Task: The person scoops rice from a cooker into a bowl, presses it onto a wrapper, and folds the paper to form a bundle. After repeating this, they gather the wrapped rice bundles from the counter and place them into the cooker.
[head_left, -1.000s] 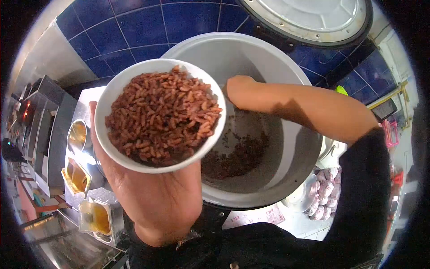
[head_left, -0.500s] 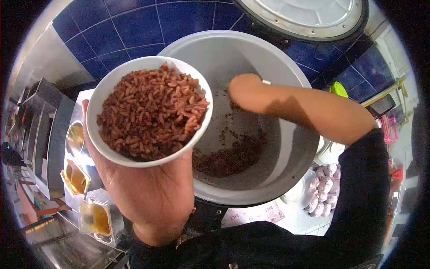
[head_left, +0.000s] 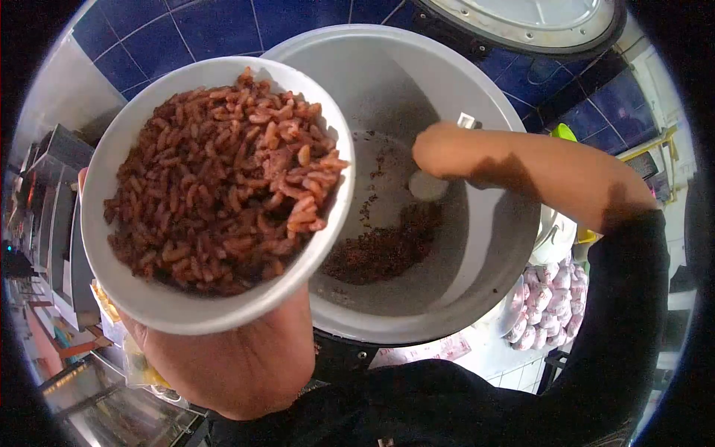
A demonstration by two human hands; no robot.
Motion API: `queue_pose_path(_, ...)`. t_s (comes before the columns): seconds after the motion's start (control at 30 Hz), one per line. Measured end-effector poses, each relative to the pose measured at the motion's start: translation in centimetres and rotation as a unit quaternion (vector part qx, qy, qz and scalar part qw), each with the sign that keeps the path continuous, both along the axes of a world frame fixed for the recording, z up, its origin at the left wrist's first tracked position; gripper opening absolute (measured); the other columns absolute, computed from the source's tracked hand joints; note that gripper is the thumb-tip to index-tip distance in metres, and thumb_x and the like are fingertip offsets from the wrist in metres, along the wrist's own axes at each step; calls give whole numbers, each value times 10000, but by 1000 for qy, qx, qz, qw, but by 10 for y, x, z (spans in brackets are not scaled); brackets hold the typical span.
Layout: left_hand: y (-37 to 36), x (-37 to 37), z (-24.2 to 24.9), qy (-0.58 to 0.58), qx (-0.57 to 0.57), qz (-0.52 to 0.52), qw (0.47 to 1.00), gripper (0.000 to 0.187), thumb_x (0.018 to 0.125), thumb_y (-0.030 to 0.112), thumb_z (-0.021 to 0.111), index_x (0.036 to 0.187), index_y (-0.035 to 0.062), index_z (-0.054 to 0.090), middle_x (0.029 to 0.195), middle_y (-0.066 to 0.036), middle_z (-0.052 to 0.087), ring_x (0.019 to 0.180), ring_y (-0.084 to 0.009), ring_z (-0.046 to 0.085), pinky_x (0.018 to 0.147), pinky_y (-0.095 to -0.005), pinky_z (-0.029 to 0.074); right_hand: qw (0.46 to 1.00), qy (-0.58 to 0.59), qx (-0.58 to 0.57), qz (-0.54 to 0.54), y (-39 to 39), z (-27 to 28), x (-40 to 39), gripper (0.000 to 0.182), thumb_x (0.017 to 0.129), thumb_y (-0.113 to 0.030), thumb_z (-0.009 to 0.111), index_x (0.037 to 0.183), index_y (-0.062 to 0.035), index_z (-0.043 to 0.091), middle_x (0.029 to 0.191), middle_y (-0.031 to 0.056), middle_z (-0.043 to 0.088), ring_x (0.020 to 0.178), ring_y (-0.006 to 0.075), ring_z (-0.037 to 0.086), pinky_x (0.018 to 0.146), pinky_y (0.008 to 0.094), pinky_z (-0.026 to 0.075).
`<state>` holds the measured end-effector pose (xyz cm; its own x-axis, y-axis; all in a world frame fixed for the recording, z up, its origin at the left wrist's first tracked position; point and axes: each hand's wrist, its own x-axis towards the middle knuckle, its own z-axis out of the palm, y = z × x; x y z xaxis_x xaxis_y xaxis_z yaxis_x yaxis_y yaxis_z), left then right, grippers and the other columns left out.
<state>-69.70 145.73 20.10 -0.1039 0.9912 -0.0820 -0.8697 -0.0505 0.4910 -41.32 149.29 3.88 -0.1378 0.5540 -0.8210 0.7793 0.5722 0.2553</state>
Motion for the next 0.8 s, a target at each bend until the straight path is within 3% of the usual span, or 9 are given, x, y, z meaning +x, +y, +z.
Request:
queue_pose_path(0.07,8,-12,-23,-17,109,-76,991,397,950,132,351,1317,-19,344,1419,-233,282,1315,-418,258,1065,-702,137,996,19,-44,71,0,-38,27,255,688,-92,666,938,-42,685,863,181,664,726,276,656,613,394,522)
queue_pose_path(0.13,14,-23,-44,-29,211,-152,965,396,954,137,351,1317,-23,342,1419,-230,282,1316,-411,260,1067,-699,138,963,80,-142,-213,-17,-26,-19,295,702,-103,648,982,-11,657,839,195,651,668,305,620,584,400,508)
queue_pose_path(0.23,16,-24,-46,3,249,-179,952,393,960,136,355,1319,-22,340,1418,-225,288,1314,-402,272,1068,-692,152,968,73,-237,-30,-14,-12,-58,293,770,-139,614,1014,23,634,883,196,644,719,300,596,625,398,502)
queue_pose_path(0.37,19,-23,-32,145,210,-119,960,378,972,125,368,1323,-12,333,1410,-211,314,1301,-376,313,1068,-669,205,952,171,-232,-109,-2,-19,-84,313,814,-191,612,1024,41,626,926,190,640,759,274,573,656,402,495)
queue_pose_path(0.5,13,-28,-24,30,161,-152,975,385,971,135,371,1325,-12,328,1415,-214,306,1306,-378,303,1073,-664,196,938,315,-92,-114,30,-93,-109,342,862,-238,590,1106,0,609,1074,194,620,909,301,599,808,397,496)
queue_pose_path(0.6,14,-29,-24,8,178,-158,971,398,967,127,374,1336,-12,314,1423,-223,292,1312,-380,293,1077,-663,190,896,435,46,-82,24,-12,-123,357,896,-262,561,1165,-29,590,1172,187,592,1039,305,587,934,402,459)
queue_pose_path(0.63,15,-28,-24,3,173,-136,975,400,965,121,372,1336,-15,316,1426,-229,282,1311,-391,288,1075,-668,188,924,354,-34,-143,53,-15,-130,361,903,-285,557,1161,-35,598,1179,179,592,1039,316,578,932,406,453)
queue_pose_path(0.67,16,-28,-23,-2,168,-115,979,401,963,115,370,1337,-18,317,1430,-234,272,1310,-402,284,1073,-673,185,907,316,-3,-278,59,-19,-130,297,905,-235,550,1106,-29,625,1047,168,641,886,276,620,801,379,512)
queue_pose_path(0.8,7,-17,-16,60,155,-145,975,399,956,108,370,1328,-30,334,1420,-250,282,1298,-431,283,1062,-690,185,875,338,-45,-345,65,19,-120,213,864,-151,543,958,11,644,738,82,613,588,154,559,531,306,478)
